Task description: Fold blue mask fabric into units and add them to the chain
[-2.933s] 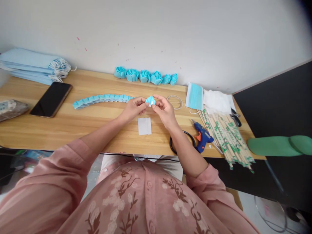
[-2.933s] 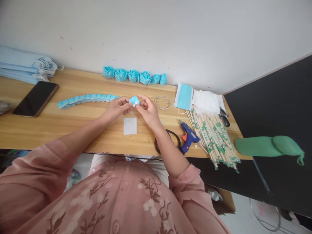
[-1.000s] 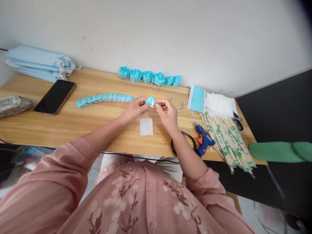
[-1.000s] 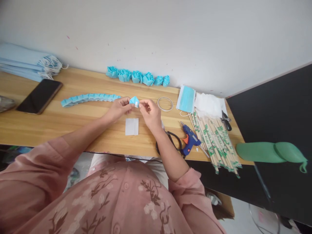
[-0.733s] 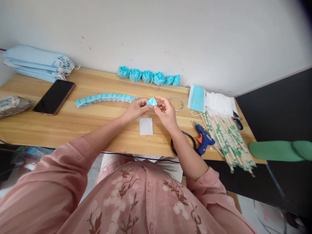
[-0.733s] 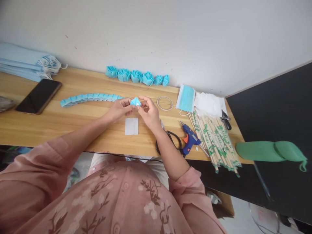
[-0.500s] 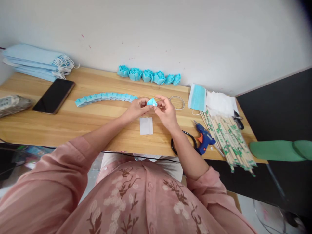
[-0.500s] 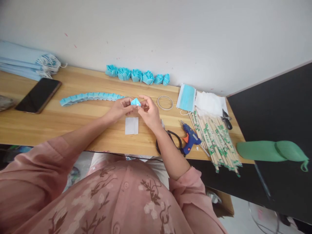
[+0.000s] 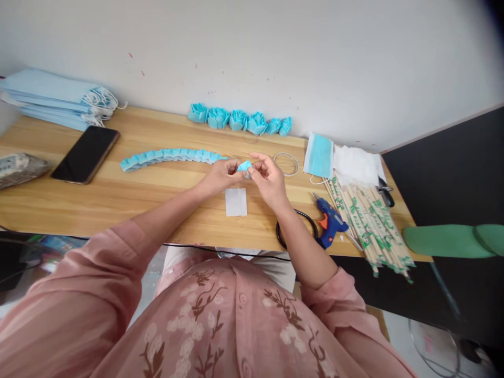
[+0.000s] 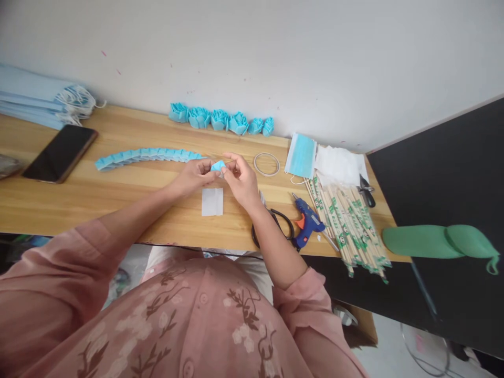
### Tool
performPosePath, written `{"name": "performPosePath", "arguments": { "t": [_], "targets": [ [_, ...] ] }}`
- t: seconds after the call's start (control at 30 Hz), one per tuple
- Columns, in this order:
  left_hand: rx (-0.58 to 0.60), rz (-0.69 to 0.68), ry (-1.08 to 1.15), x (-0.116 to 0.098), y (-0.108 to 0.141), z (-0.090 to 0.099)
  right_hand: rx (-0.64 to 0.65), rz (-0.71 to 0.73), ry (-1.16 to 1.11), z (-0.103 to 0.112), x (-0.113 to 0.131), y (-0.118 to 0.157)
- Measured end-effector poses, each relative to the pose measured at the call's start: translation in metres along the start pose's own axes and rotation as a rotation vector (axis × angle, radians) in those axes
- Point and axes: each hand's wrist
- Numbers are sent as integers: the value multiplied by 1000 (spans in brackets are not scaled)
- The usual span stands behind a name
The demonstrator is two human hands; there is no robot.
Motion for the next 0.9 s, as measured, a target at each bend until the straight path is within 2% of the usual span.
{"name": "performPosePath", "arguments": {
  "t": [0.13,0.23,0.4,0.57,0.9],
  "targets": [
    [28,24,9,0,0,0,-5,1,19,1,-1,-1],
    [4,22,-9,-1,0,1,-15,8,31,1,-1,-1],
    [-108,60,8,1,-2,0,-167,105,131,1,4,1],
    [-161,67,57,2,-3,0,-89,206,233,-1,8,3],
    [-128,37,77,1,-3,1,-71,157,283,-2,4,2]
  ]
}}
Point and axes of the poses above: each hand's wrist, its own y-axis away from the middle knuckle, its own z-axis out of the back of the hand, x = y × z, and after that the axes turned 8 degrees about -x, right-handed
